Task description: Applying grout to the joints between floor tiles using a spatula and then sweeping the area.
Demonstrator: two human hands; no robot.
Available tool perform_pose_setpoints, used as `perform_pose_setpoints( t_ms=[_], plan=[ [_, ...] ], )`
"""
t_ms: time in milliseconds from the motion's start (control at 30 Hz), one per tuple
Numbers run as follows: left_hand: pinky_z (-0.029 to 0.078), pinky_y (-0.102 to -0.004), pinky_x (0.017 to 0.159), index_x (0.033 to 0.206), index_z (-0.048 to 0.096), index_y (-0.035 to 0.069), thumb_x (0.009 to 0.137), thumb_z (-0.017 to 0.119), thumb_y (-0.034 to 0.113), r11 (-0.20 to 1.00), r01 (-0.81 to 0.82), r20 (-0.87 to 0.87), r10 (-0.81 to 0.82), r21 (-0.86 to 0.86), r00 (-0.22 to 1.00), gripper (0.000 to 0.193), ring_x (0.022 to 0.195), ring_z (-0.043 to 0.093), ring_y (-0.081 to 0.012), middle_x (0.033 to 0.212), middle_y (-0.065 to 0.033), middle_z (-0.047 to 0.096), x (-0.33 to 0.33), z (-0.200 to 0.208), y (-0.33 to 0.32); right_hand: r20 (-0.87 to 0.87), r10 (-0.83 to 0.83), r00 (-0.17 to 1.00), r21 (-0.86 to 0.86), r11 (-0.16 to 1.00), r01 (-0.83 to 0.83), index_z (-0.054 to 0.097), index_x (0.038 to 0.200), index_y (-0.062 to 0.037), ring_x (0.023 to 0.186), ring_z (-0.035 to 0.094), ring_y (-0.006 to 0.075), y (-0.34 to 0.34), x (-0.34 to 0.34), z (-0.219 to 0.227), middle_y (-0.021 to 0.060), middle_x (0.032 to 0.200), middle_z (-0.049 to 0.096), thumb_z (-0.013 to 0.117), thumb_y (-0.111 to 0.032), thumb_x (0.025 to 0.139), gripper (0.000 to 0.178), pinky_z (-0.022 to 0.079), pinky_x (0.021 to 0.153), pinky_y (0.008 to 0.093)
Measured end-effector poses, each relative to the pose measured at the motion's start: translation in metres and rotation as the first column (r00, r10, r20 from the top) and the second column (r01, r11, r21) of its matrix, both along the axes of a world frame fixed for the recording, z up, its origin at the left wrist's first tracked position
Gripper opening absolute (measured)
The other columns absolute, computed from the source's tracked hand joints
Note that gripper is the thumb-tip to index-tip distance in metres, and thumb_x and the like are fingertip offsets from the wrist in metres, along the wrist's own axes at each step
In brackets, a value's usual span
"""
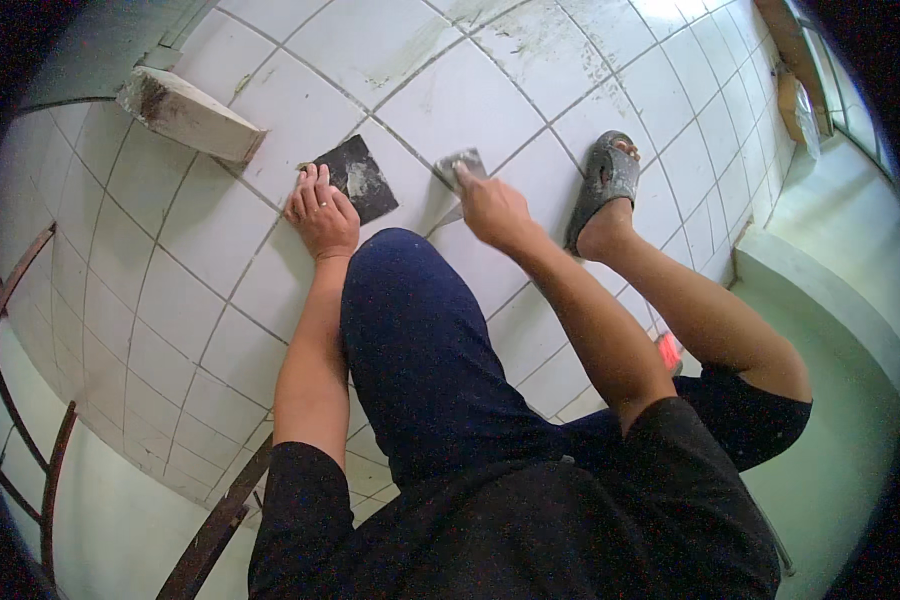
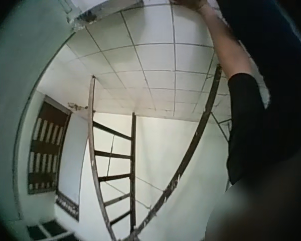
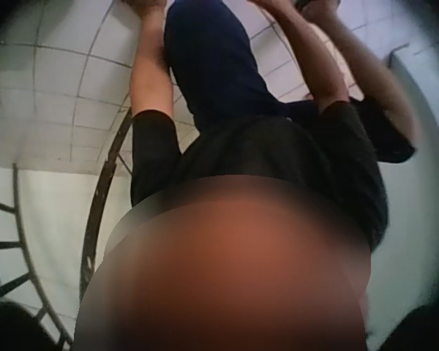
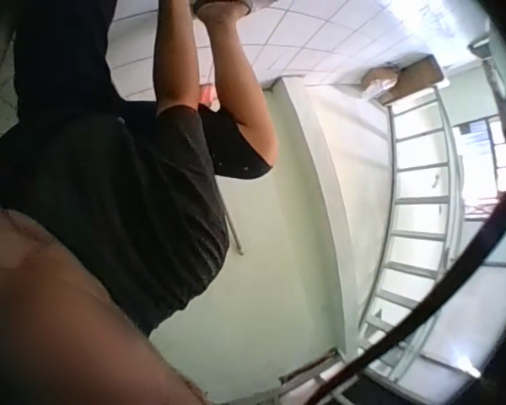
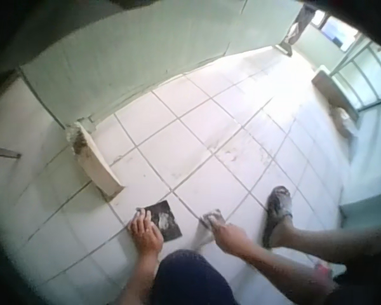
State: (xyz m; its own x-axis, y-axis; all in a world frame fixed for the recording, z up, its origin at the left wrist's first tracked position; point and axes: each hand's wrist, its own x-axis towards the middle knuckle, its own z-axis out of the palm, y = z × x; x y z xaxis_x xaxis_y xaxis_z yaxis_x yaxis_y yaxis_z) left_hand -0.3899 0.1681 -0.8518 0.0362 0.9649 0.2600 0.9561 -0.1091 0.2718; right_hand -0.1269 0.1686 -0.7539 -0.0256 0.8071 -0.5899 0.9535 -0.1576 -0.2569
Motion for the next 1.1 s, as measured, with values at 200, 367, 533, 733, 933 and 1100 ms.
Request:
perform_pose_setpoints(
  t_ms=[200, 367, 533, 733, 933, 1100],
  plan=[
    [0.034, -0.0485, 0.112, 0.132, 0.061, 0.007, 0.094, 0.049, 0.020, 1.000, 0.026, 0.013, -0.026, 0.004, 1.000, 0.041, 0.131, 0.050, -0.0272, 0.137, -0.0093, 0.059, 0.018, 0.001, 0.010, -0.067, 0.089, 0.994, 0.168, 0.983, -0.076, 0.056, 0.121, 0.0035, 0.072, 0.069, 0.0379, 0.155, 0.009, -0.015, 0.0226, 0.088, 0.070, 0.037, -0.023, 0.103, 0.037, 0.055, 0.065, 0.0504],
    [0.033, -0.0490, 0.113, 0.133, 0.061, 0.009, 0.094, 0.049, 0.021, 1.000, 0.024, 0.030, -0.024, -0.002, 0.999, 0.042, 0.133, 0.049, -0.0274, 0.139, -0.0092, 0.059, 0.027, -0.004, 0.013, -0.038, 0.100, 0.994, 0.227, 0.970, -0.089, 0.059, 0.130, -0.0101, 0.087, 0.069, 0.0437, 0.119, 0.032, -0.020, 0.0268, 0.096, 0.070, 0.040, -0.035, 0.106, 0.039, 0.053, 0.078, 0.0564],
    [0.033, -0.0483, 0.113, 0.134, 0.060, 0.010, 0.094, 0.050, 0.021, 1.000, -0.001, -0.019, 0.000, -0.016, 1.000, 0.043, 0.133, 0.048, -0.0274, 0.140, -0.0090, 0.058, -0.001, -0.001, 0.000, -0.048, 0.130, 0.990, 0.011, 0.992, -0.129, 0.046, 0.145, -0.0166, 0.083, 0.070, 0.0425, -0.003, -0.003, 0.009, 0.0240, 0.093, 0.071, 0.045, -0.018, 0.100, 0.046, 0.054, 0.076, 0.0565],
    [0.032, -0.0491, 0.113, 0.132, 0.061, 0.009, 0.096, 0.049, 0.019, 0.999, 0.034, 0.072, -0.035, 0.007, 0.997, 0.039, 0.134, 0.048, -0.0276, 0.140, -0.0095, 0.057, 0.025, 0.004, 0.015, -0.070, 0.206, 0.976, 0.256, 0.949, -0.182, 0.054, 0.136, -0.0077, 0.083, 0.068, 0.0467, 0.146, -0.024, -0.032, 0.0281, 0.092, 0.070, 0.043, -0.022, 0.100, 0.040, 0.054, 0.074, 0.0572],
    [0.031, -0.0485, 0.113, 0.135, 0.058, 0.009, 0.095, 0.050, 0.019, 0.999, 0.038, 0.070, -0.037, -0.010, 0.997, 0.042, 0.133, 0.049, -0.0288, 0.140, -0.0106, 0.057, 0.039, 0.002, 0.018, 0.005, 0.281, 0.960, 0.265, 0.925, -0.272, 0.061, 0.120, -0.0088, 0.090, 0.069, 0.0434, 0.183, -0.017, -0.009, 0.0212, 0.100, 0.072, 0.044, -0.029, 0.102, 0.032, 0.055, 0.079, 0.0536],
    [0.031, -0.0477, 0.112, 0.135, 0.058, 0.009, 0.095, 0.050, 0.018, 0.999, 0.003, 0.034, -0.002, -0.038, 0.999, 0.042, 0.133, 0.049, -0.0291, 0.140, -0.0104, 0.057, -0.002, 0.000, -0.001, -0.068, 0.161, 0.985, 0.131, 0.980, -0.152, 0.054, 0.141, -0.0128, 0.082, 0.069, 0.0445, 0.070, -0.045, -0.006, 0.0253, 0.094, 0.071, 0.044, -0.025, 0.103, 0.041, 0.055, 0.074, 0.0545]
  ],
)
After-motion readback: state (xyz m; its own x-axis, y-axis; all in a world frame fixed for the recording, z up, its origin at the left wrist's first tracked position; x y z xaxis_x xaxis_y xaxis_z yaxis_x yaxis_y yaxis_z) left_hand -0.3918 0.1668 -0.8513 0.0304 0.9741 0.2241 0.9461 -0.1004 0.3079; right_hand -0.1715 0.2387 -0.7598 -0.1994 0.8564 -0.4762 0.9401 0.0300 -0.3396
